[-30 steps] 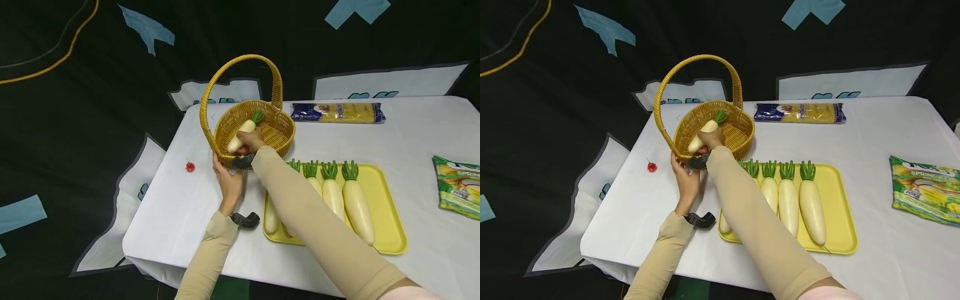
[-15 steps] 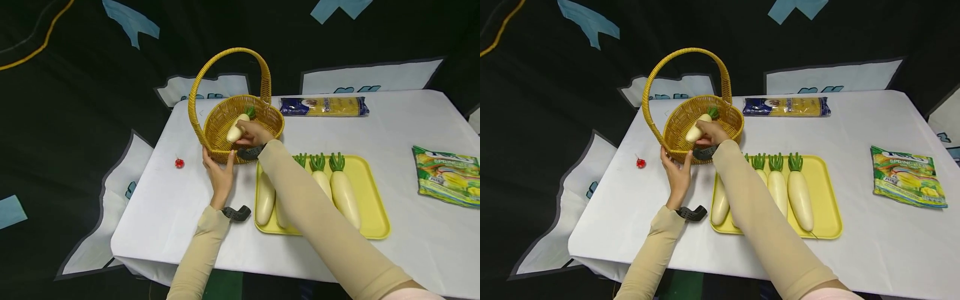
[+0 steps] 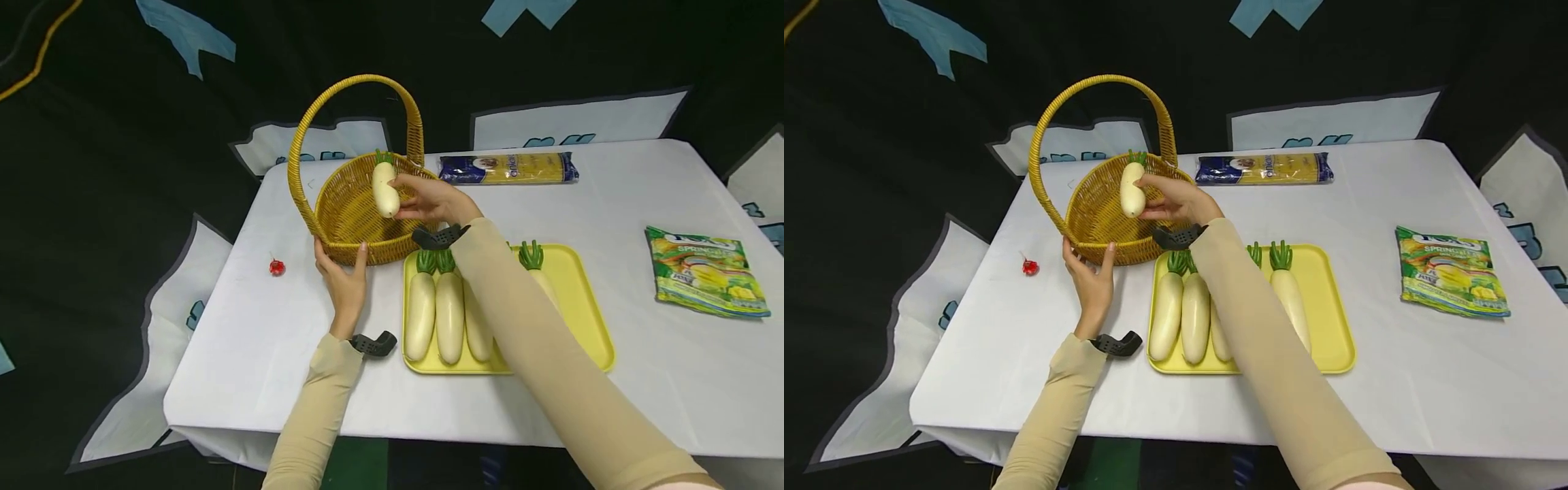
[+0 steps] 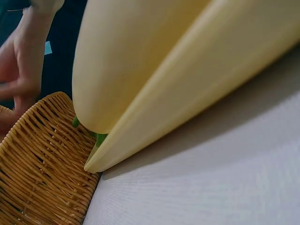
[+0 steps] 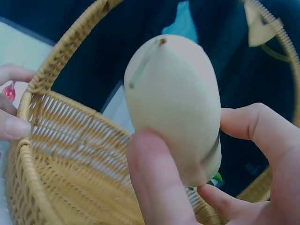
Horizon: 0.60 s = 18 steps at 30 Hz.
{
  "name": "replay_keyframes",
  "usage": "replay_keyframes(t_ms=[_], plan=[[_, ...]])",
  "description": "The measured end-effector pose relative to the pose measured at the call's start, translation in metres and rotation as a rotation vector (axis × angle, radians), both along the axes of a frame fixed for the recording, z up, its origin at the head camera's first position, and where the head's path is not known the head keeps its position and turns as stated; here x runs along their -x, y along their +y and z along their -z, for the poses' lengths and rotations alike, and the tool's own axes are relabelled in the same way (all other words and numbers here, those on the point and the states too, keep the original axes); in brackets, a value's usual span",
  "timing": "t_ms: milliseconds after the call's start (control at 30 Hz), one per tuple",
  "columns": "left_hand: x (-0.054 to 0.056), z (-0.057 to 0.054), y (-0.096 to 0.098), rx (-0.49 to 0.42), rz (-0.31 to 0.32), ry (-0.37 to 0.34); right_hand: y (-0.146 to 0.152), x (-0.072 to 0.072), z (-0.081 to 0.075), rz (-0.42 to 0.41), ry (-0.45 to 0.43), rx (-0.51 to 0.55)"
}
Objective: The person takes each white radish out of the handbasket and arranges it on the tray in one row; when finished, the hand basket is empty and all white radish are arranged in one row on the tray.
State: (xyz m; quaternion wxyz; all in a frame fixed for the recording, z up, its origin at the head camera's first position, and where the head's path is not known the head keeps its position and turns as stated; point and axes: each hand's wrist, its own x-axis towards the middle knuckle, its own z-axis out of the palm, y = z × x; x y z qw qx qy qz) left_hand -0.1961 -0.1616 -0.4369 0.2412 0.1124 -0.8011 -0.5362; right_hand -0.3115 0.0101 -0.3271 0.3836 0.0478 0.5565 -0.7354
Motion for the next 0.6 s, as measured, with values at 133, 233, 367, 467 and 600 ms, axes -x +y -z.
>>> replay_keyframes(t_ms=[133,233,367,467,600], plan=[[0.000,-0.001,-0.002,-0.006,0.003,-0.005,0.023,-0.012,-0.016,-0.004,0.074,0.022],[0.000,0.000,-0.003,-0.013,0.007,0.000,0.043,-0.025,-0.029,-0.040,0.148,0.045],[0.000,0.001,0.000,-0.026,0.012,0.003,0.079,-0.044,-0.045,-0.069,0.251,0.054],[0.001,0.001,0.000,-0.030,0.015,0.004,0.109,-0.061,-0.051,-0.095,0.320,0.038],[0.000,-0.001,-0.001,-0.029,0.022,-0.004,0.154,-0.085,-0.045,-0.123,0.391,-0.073]])
